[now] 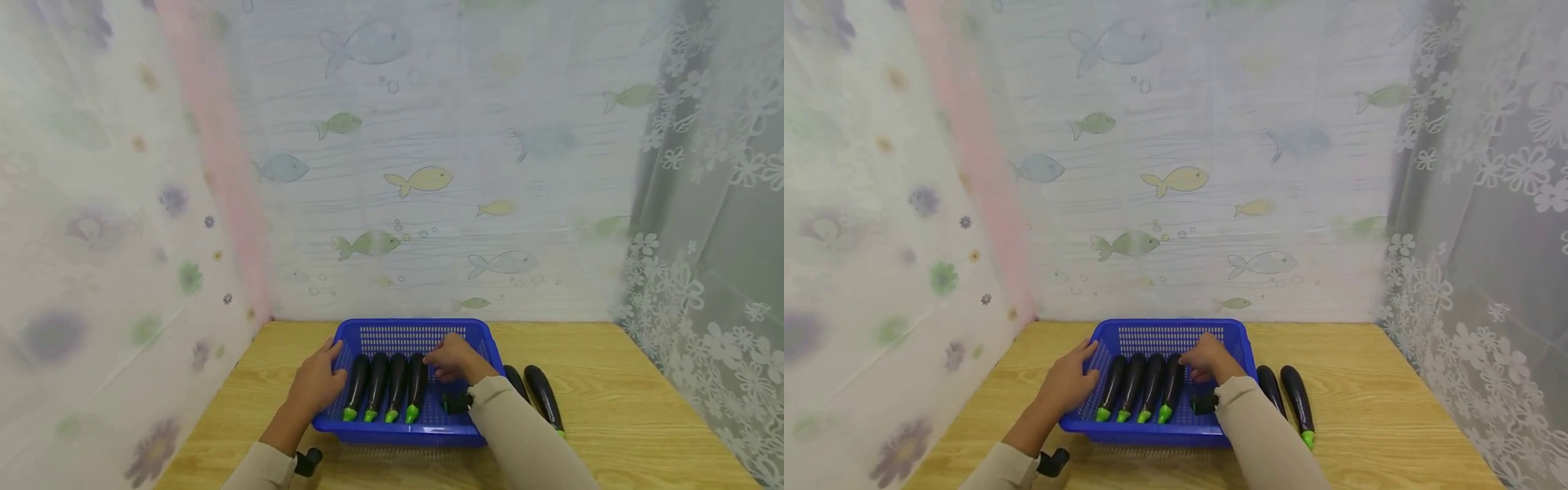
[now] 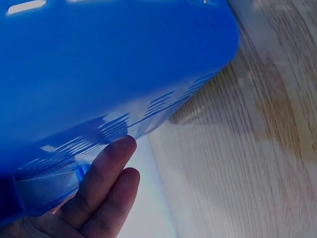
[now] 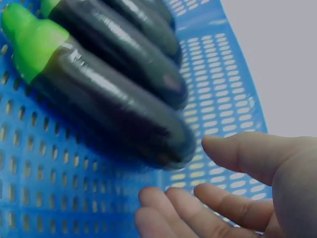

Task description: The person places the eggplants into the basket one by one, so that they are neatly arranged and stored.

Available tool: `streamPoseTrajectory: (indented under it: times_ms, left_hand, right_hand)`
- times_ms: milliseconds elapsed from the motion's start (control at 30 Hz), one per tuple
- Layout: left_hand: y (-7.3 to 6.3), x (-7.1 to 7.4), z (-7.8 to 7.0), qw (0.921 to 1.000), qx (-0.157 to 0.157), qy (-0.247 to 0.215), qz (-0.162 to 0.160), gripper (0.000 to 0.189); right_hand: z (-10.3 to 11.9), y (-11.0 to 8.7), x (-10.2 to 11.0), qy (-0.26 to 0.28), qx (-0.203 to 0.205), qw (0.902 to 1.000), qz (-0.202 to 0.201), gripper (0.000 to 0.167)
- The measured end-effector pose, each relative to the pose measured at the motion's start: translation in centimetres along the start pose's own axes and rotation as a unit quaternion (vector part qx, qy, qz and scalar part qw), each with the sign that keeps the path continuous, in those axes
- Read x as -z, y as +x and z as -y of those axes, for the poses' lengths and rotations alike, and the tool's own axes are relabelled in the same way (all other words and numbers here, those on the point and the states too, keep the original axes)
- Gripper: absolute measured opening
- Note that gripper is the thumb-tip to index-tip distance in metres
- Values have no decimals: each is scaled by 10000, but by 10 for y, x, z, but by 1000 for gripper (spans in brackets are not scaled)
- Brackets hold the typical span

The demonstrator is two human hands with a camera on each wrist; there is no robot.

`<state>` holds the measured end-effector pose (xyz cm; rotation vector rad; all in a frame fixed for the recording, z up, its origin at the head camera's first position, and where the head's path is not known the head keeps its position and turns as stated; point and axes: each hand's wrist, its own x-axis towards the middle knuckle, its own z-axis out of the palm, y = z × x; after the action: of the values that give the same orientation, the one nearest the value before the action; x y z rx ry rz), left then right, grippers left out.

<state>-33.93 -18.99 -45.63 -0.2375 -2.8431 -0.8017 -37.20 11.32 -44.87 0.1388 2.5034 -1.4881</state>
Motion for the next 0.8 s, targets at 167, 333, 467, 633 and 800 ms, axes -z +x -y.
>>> streamPoseTrajectory:
  times_ms: [167, 333, 467, 633, 800]
  left_hand:
    - [-2, 1, -2, 9999, 45, -107, -30, 64]
    - [-2, 0, -1, 9995, 101, -311, -54, 63]
    - [0, -2, 1, 9993, 120, -352, -94, 62]
    - [1, -2, 3, 9994, 90, -321, -110, 62]
    - [1, -2, 3, 9995, 93, -287, -120, 62]
  right_hand:
    - [5, -3, 3, -11, 206, 9997, -107, 40]
    - [12, -12, 10, 71, 484, 9988, -28, 45]
    - [14, -18, 18, 201, 607, 9980, 8, 50]
    - [10, -22, 30, 216, 750, 9969, -49, 52]
    - [6, -25, 43, 197, 815, 9965, -34, 49]
